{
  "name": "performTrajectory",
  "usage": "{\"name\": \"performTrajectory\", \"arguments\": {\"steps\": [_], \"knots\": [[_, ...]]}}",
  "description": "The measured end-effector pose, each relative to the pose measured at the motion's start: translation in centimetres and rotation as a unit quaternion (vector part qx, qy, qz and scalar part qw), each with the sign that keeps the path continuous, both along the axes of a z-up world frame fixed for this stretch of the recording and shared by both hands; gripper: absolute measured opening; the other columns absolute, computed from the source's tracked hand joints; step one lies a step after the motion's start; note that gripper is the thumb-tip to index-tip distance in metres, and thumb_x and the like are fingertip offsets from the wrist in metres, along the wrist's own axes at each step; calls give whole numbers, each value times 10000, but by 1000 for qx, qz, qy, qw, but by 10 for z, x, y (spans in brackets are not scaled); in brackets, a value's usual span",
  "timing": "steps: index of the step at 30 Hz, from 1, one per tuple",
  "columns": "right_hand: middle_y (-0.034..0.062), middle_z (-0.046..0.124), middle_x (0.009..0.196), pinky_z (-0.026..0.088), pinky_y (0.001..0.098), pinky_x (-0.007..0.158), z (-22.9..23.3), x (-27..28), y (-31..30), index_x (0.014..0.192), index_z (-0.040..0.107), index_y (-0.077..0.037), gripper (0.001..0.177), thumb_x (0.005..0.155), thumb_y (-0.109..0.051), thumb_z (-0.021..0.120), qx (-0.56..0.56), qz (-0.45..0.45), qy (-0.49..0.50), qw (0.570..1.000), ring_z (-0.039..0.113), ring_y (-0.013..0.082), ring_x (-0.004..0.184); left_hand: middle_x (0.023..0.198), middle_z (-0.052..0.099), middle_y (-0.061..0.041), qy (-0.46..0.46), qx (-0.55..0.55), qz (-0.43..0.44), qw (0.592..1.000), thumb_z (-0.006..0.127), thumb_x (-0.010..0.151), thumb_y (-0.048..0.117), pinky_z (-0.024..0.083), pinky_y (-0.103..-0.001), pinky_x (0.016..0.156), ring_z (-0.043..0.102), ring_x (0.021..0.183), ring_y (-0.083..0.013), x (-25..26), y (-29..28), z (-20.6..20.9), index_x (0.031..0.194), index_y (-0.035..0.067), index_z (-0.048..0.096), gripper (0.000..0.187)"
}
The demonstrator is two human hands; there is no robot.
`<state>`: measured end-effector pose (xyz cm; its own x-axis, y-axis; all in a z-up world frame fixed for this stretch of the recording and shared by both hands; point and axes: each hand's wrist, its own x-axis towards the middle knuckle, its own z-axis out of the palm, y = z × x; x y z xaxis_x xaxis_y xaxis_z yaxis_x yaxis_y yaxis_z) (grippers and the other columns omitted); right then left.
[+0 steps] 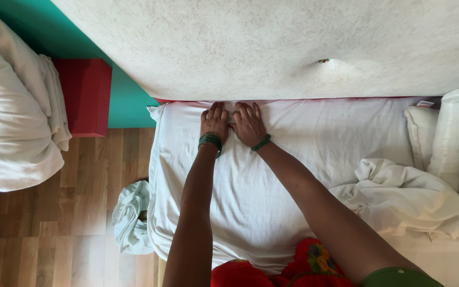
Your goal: The person tidies a bed by adjusting a white sheet, smoothing the surface by hand, and arranging white pillows at the head of the bed.
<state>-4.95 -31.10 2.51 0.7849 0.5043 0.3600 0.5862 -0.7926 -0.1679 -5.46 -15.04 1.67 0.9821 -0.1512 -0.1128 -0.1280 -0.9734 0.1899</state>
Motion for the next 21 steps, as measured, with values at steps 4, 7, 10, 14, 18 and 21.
{"name": "performTrajectory", "arguments": {"steps": [4,7,10,14,18,21], "knots": [[187,559,1456,235,565,1223,0,1,-1,1146,620,-45,376,953,-361,685,-1,-1,37,999,475,302,1397,1611,367,-119,-20,5,-16,1000,573,957,261,217,-504,1225,288,1511,-246,2,1,13,1306,125,533,377],[180,549,1472,228,562,1227,-2,2,1,1207,617,-40,430,949,-380,668,-10,0,22,1000,467,290,1411,1595,421,-127,-49,-10,-27,998,602,936,278,312,-460,1168,340,1492,-251,1,6,18,1287,114,546,392],[168,550,1474,247,551,1183,-2,2,-1,1265,611,-29,502,929,-401,644,-17,-5,16,1000,462,283,1408,1564,489,-106,-31,-1,-29,999,636,907,289,387,-431,1115,398,1473,-235,2,6,26,1296,118,557,432],[149,595,1450,341,508,1070,11,2,5,1237,612,-32,470,941,-396,639,-1,-22,64,998,481,272,1389,1486,559,-70,51,-4,5,999,630,895,289,419,-427,1084,466,1432,-206,13,1,45,1365,126,546,505],[104,683,1308,425,489,983,39,14,14,1245,629,-74,497,875,-403,685,-30,-72,214,974,552,246,1261,1511,518,-54,124,9,39,992,568,936,318,408,-451,1068,472,1395,-215,36,-12,68,1470,167,485,561],[80,701,1281,447,544,1015,54,34,16,1168,668,-127,437,800,-359,706,-91,-92,298,946,546,282,1307,1531,520,-79,152,2,74,986,513,1015,411,301,-442,1224,438,1452,-223,46,-17,75,1498,187,508,533]]}}
